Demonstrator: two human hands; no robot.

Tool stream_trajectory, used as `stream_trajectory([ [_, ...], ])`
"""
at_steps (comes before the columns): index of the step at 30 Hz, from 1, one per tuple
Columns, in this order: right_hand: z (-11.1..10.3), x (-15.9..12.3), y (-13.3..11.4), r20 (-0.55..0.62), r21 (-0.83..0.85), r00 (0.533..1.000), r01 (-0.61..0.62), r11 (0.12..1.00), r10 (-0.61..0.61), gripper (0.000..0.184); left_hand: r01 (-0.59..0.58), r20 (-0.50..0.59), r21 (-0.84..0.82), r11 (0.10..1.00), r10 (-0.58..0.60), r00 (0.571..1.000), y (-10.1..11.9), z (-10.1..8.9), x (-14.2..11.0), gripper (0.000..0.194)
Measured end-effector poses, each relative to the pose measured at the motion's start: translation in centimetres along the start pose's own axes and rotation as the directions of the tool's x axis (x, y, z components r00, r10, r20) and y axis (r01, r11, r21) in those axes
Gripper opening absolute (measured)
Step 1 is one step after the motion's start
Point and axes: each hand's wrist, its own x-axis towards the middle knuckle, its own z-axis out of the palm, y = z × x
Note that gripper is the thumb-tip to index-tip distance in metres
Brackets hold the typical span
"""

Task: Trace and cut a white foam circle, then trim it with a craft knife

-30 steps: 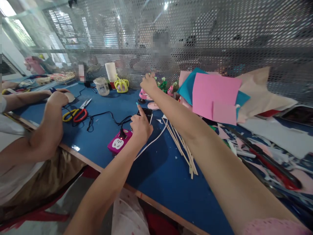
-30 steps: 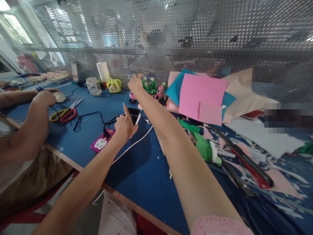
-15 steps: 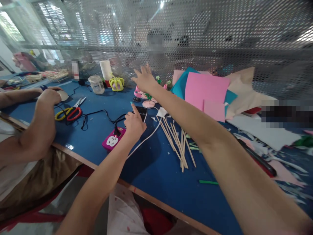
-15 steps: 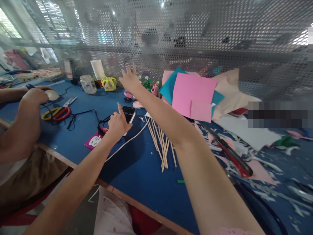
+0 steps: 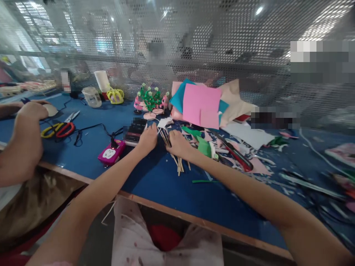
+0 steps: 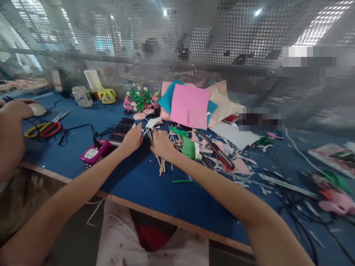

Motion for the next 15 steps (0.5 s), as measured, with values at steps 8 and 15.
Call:
stream_trajectory([
  [8,-2.0,-4.2,1.0,-0.073,0.052,0.996,-0.046,0.998,0.05,0.019,0.028,-0.099,0.088,0.996,-0.019,0.995,-0.2,-0.2,-0.4,0.044],
  [15,-3.6,-9.0,7.5,-0.354,0.13,0.91,-0.178,0.975,0.214,0.013,-0.221,-0.053,-0.049,0.974,0.218,0.975,4.1,0.8,-1.3,0.046],
])
